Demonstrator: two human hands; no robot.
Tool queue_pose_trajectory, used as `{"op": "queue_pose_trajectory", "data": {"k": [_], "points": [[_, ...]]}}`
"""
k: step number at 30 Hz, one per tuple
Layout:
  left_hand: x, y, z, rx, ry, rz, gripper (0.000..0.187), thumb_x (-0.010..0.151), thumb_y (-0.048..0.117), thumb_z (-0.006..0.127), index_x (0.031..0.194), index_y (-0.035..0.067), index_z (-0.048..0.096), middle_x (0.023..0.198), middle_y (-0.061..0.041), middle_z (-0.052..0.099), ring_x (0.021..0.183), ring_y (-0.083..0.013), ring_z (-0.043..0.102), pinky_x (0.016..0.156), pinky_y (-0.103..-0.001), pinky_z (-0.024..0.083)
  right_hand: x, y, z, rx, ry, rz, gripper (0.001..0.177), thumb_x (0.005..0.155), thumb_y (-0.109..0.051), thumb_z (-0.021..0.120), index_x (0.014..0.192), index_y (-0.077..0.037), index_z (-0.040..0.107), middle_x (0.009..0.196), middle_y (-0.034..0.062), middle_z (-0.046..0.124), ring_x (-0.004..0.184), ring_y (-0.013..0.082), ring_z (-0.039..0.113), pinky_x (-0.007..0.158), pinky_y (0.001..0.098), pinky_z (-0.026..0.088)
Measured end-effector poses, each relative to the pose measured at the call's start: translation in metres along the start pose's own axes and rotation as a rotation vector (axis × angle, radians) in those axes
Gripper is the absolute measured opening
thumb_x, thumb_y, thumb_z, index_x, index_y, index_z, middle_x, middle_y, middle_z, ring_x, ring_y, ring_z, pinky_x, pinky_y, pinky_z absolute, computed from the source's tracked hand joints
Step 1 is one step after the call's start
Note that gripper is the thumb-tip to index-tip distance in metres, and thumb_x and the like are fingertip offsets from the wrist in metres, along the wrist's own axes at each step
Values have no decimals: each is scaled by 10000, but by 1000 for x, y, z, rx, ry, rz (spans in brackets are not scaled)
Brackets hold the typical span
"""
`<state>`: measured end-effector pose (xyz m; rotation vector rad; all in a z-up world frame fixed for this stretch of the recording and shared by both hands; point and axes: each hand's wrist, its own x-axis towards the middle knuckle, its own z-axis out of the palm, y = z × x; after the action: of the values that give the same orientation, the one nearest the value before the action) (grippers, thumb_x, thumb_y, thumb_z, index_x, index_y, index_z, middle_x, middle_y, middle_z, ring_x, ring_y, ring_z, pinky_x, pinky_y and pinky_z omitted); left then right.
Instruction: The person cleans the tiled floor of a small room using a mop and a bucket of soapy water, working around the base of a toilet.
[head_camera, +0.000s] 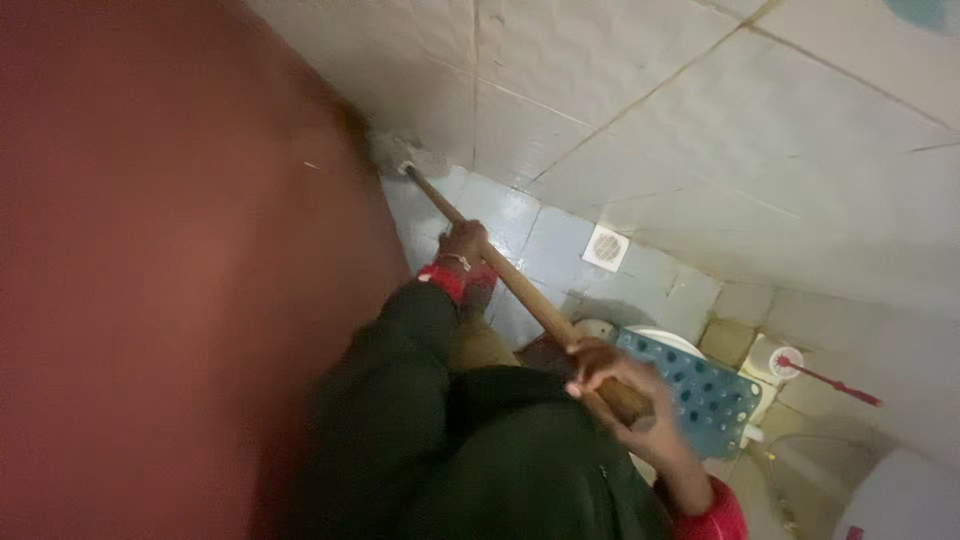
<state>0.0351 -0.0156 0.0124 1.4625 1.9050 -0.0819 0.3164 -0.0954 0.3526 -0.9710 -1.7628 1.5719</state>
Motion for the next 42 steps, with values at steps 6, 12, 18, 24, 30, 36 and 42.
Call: {"op": "queue_pose_trajectory", "data": {"k": [6, 12, 18, 24, 30, 36, 42], "points": [[-21, 55, 38, -62, -6, 198, 208, 851, 220, 710, 986, 67, 747, 1033, -184, 742, 1035, -400, 705, 861, -560, 550, -24, -58, -28, -183, 75, 85, 152, 812, -40, 780, 890, -90, 660, 982, 78, 747, 1069, 241, 726, 1026, 440, 544], [-29, 118, 72, -47, -127, 369, 208, 895, 247, 674, 991, 81, 754, 1024, -183, 751, 1021, -394, 730, 835, -517, 598, -47, -92, -38, -187, 116, 314, 119, 801, -39, 764, 862, -85, 672, 1086, 130, 725, 1079, 274, 710, 940, 449, 563], [-36, 163, 107, -83, -177, 597, 222, 778, 294, 741, 915, 119, 739, 965, -135, 737, 973, -364, 709, 781, -535, 573, -54, -106, -51, -352, -1, 148, 184, 777, -44, 754, 924, -126, 681, 1063, 116, 723, 1083, 266, 708, 1016, 468, 530], [-39, 174, 112, -167, -124, 836, 201, 830, 358, 691, 860, 160, 709, 868, -62, 734, 883, -290, 728, 835, -486, 565, -73, -57, -33, -170, 244, -197, 214, 835, -103, 826, 933, -160, 644, 827, -14, 706, 865, 160, 709, 879, 394, 595], [-43, 150, 76, -5, 62, 882, 202, 686, 355, 716, 758, 168, 736, 791, -66, 747, 824, -301, 727, 836, -563, 499, -95, -37, -57, -159, 241, -252, 182, 875, -104, 760, 905, -167, 592, 814, -8, 692, 824, 181, 746, 970, 493, 526], [-16, 94, 48, 161, 81, 720, 175, 769, 286, 727, 813, 121, 764, 854, -146, 747, 853, -344, 723, 797, -516, 546, -90, 34, -50, 203, 375, -212, 161, 865, -66, 793, 942, -131, 668, 822, 60, 719, 825, 207, 729, 830, 491, 610], [-28, 57, 4, 0, 41, 206, 237, 718, 219, 787, 915, 94, 747, 1070, -125, 723, 1110, -328, 646, 864, -557, 501, -66, 72, -31, 265, 318, -97, 141, 928, -141, 768, 936, -140, 627, 1065, 84, 708, 1218, 306, 657, 1107, 557, 501]]}}
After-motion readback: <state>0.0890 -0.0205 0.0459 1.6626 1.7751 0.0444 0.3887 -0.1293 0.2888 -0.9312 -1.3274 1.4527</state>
